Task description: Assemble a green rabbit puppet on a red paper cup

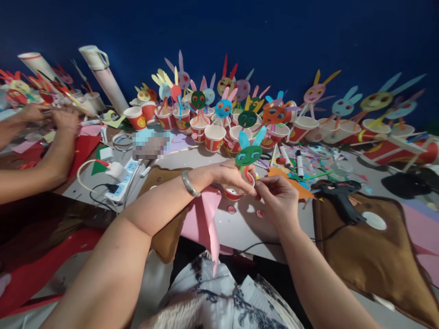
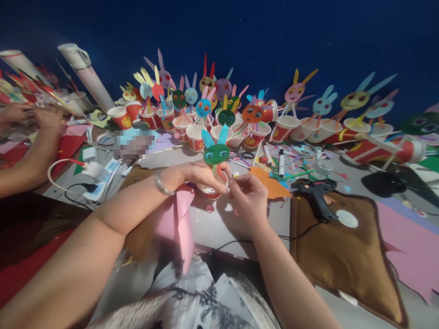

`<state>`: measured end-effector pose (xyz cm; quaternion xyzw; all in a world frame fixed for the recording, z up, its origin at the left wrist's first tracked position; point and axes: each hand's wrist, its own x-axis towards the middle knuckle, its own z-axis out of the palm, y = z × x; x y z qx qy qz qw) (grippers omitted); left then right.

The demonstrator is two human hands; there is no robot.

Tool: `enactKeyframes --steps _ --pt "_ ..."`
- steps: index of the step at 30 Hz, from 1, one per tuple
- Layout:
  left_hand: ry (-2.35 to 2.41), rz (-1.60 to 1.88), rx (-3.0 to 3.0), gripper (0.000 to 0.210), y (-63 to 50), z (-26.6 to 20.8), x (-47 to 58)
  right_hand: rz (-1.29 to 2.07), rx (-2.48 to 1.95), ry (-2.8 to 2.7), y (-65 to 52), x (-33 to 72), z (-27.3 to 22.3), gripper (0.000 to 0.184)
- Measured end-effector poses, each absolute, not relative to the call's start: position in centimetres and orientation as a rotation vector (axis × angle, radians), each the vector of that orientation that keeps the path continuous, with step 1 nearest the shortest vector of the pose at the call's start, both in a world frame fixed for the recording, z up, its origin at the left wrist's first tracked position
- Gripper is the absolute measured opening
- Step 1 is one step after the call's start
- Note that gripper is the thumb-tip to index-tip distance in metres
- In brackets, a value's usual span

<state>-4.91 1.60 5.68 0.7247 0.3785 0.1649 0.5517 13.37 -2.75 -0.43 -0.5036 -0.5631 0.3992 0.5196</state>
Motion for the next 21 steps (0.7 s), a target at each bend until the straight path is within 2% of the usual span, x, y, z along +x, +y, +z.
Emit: enactKeyframes --steps 6,14,21 --pt "0.966 0.371 1.717 0.026 0.7 6.8 -5.1 0.989 -1.246 -1.326 -3.0 13.3 0.0 0.014" --pt "0.896 0.371 1.745 0.022 1.8 5.6 -4.9 0.985 -1.247 -1.336 -3.0 13.3 0.1 0.016" --pt "0.885 0.401 1.751 0.031 2.5 4.0 -4.3 0.994 -1.166 -1.347 -2.6 13.5 -0.6 0.024"
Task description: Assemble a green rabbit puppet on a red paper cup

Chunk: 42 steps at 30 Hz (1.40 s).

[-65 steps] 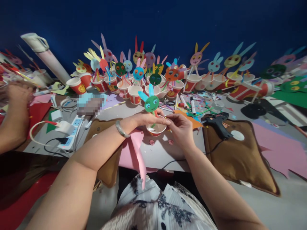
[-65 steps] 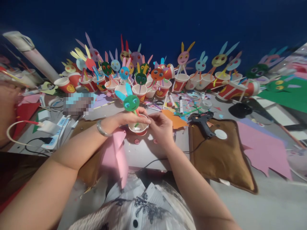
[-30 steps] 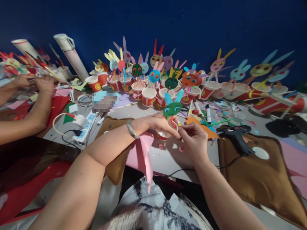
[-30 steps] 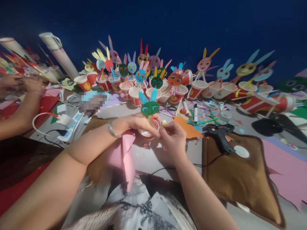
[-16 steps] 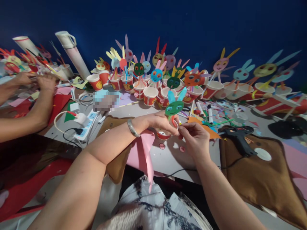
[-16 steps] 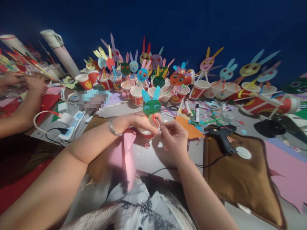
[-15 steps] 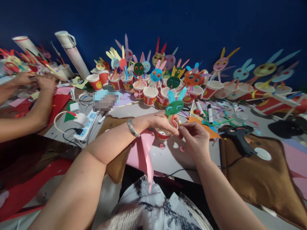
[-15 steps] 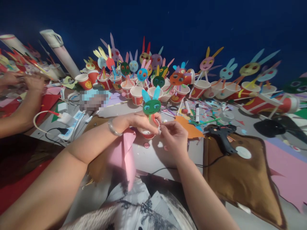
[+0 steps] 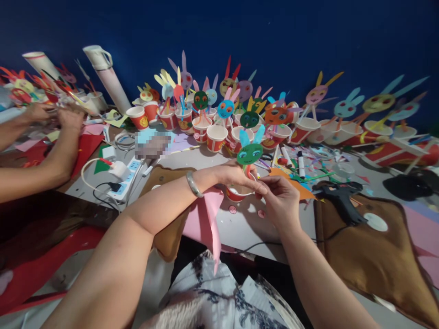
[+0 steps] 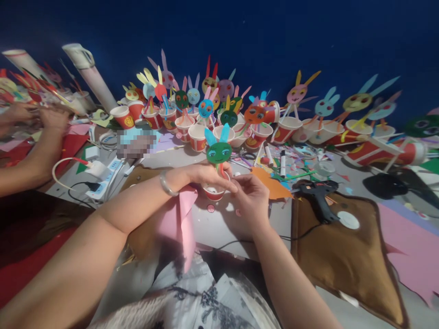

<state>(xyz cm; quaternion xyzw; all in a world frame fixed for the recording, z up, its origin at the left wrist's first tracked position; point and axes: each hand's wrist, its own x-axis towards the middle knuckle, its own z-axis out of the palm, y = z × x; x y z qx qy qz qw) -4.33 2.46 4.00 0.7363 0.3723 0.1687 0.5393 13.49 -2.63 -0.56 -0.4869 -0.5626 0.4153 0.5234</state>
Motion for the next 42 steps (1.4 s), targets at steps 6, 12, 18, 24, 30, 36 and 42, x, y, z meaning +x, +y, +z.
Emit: enactKeyframes --steps 6,12,18,24,30,36,42 --pt "0.878 0.433 1.741 0.031 2.6 3.8 -4.3 0.995 -1.175 -1.355 -2.8 13.5 -0.4 0.018" --pt "0.956 0.365 1.741 0.019 2.1 5.0 -4.2 0.969 -1.143 -1.386 -2.7 13.5 -0.4 0.017" --pt "0.992 0.357 1.733 0.014 1.7 5.5 -4.3 0.977 -1.175 -1.387 -2.6 13.5 -0.2 0.016" --pt "0.994 0.368 1.744 0.018 2.0 5.0 -4.5 0.991 -1.19 -1.37 -2.5 13.6 0.0 0.016" --pt "1.005 0.382 1.741 0.015 1.9 5.3 -4.4 0.985 -1.22 -1.389 -2.7 13.6 0.4 0.015" --pt "1.011 0.413 1.763 0.025 2.0 4.6 -4.3 0.99 -1.208 -1.391 -2.8 13.7 0.2 0.018" --pt "1.018 0.434 1.824 0.029 1.8 4.6 -4.5 0.995 -1.196 -1.399 -2.7 13.7 0.1 0.021"
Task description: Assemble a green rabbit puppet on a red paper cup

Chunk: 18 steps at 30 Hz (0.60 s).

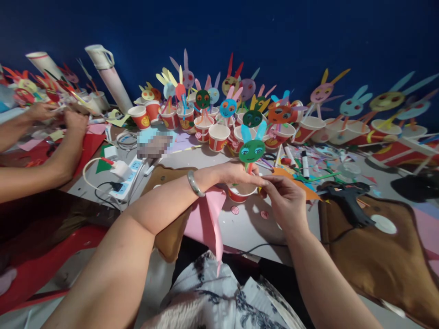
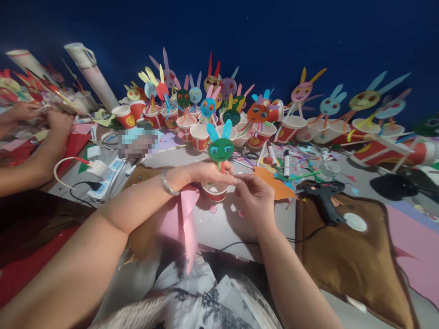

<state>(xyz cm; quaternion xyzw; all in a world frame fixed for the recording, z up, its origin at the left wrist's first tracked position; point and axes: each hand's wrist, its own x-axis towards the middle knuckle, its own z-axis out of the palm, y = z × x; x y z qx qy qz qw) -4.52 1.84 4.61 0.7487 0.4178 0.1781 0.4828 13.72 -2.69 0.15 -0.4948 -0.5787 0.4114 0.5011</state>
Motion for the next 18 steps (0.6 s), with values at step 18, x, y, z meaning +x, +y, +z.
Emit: enactKeyframes --steps 18 --pt "0.948 0.508 1.635 0.016 1.7 4.4 -5.0 0.796 -1.111 -1.317 -4.8 15.5 2.6 0.02"
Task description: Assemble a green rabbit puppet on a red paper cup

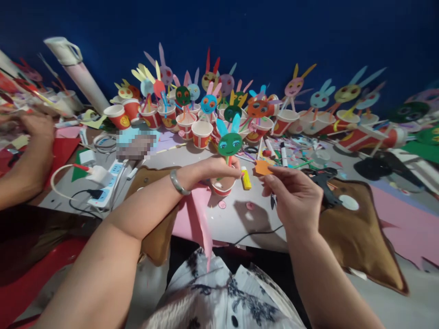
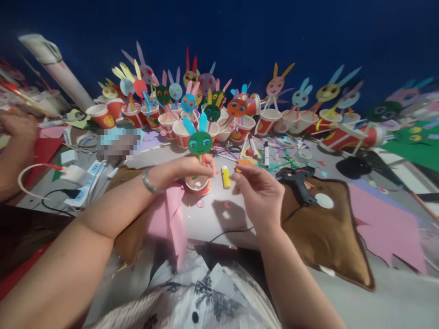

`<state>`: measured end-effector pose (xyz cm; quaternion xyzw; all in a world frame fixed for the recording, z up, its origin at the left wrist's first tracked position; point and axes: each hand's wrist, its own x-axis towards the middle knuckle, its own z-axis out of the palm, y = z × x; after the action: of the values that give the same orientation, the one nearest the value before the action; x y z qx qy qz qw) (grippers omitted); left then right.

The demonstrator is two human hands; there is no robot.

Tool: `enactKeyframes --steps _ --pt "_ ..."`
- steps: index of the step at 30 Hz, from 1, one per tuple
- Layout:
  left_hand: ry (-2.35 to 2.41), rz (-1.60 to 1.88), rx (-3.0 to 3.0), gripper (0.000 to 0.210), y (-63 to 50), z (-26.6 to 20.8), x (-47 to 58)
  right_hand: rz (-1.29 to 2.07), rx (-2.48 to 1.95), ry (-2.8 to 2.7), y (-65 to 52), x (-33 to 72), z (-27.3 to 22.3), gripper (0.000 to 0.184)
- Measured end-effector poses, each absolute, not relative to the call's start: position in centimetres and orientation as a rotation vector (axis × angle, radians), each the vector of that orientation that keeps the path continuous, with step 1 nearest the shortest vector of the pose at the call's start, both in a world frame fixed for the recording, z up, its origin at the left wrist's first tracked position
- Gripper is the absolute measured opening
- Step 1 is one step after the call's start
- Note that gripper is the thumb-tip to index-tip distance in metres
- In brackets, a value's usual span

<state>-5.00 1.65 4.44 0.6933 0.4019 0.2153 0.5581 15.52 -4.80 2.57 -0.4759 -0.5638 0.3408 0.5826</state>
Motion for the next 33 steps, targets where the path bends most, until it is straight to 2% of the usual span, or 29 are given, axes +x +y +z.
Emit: enactKeyframes --steps 3,7,11,17,26,33 --pt "0.992 0.495 1.596 0.016 1.7 4.4 -4.9 0.731 -1.101 -1.46 -6.7 17.3 3.3 0.015" --pt "1.031 0.491 1.656 0.012 2.1 4.1 -4.6 0.624 -1.061 -1.893 -7.9 19.1 3.5 0.036" --pt "1.022 0.489 1.647 0.012 2.3 3.9 -4.6 0.556 -1.297 -2.071 -7.3 20.1 2.1 0.019" --pt "0.999 0.492 1.617 0.012 2.2 3.7 -4.7 0.581 -1.583 -2.255 -5.9 20.0 -0.2 0.018" --pt "1.027 0.481 1.684 0.009 2.1 4.2 -4.7 0.505 -1.813 -2.366 -5.3 18.8 0.0 0.014" --pt "1.033 0.488 1.697 0.009 2.2 4.1 -4.7 0.649 -1.86 -2.392 -4.9 18.5 -0.1 0.014"
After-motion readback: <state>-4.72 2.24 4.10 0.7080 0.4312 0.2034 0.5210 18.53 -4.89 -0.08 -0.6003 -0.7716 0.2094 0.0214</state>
